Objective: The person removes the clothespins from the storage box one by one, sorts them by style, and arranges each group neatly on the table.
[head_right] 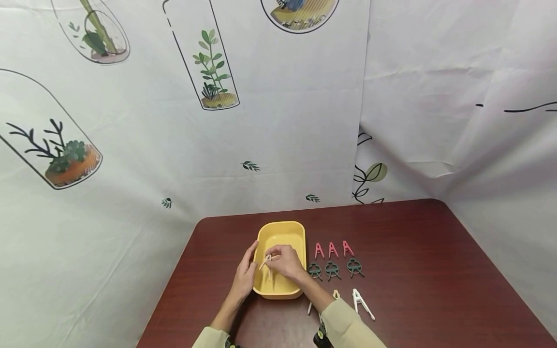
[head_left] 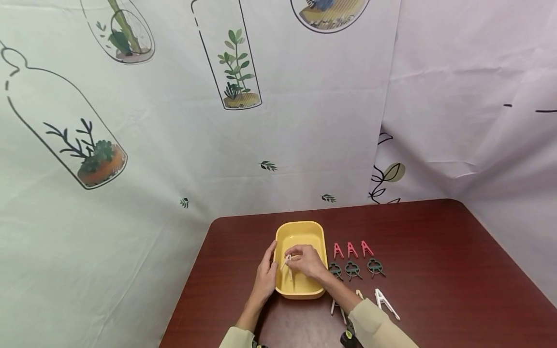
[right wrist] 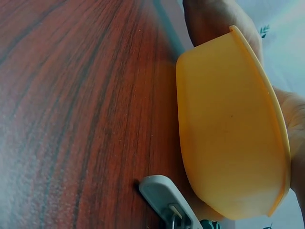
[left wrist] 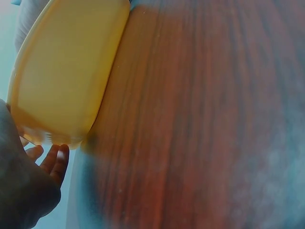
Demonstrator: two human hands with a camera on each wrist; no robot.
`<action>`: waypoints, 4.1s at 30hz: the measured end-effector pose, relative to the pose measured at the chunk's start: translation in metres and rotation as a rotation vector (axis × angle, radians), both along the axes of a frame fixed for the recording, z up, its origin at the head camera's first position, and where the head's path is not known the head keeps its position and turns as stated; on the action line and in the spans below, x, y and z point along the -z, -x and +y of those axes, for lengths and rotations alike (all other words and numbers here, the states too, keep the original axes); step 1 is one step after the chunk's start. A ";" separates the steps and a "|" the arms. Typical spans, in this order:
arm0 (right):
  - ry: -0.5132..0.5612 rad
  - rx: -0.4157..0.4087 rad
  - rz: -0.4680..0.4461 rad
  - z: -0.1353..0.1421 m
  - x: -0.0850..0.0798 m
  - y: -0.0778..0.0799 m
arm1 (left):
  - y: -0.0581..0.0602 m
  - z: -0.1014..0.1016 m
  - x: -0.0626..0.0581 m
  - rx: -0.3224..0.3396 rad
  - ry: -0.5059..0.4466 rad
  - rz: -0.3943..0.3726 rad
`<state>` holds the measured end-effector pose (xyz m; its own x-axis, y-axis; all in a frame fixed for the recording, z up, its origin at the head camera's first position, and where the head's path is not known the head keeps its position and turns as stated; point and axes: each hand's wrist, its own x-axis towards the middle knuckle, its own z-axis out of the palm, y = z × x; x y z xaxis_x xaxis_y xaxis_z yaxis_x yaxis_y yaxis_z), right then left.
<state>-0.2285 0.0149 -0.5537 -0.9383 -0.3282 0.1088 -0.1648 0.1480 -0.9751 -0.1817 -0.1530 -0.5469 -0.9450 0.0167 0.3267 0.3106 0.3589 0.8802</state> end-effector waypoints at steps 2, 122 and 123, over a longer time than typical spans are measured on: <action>-0.002 -0.002 0.018 0.000 -0.001 0.000 | 0.000 0.000 0.000 0.000 0.003 0.000; 0.241 0.303 -0.045 0.186 -0.016 -0.019 | 0.019 -0.015 0.038 0.015 0.010 -0.024; 0.245 0.303 -0.044 0.188 -0.016 -0.020 | 0.019 -0.015 0.039 0.017 0.012 -0.019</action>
<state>-0.2084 0.2026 -0.5375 -0.9943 -0.0046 0.1069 -0.1065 -0.0540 -0.9928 -0.2007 -0.1682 -0.5854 -0.9506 0.0367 0.3081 0.2999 0.3638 0.8819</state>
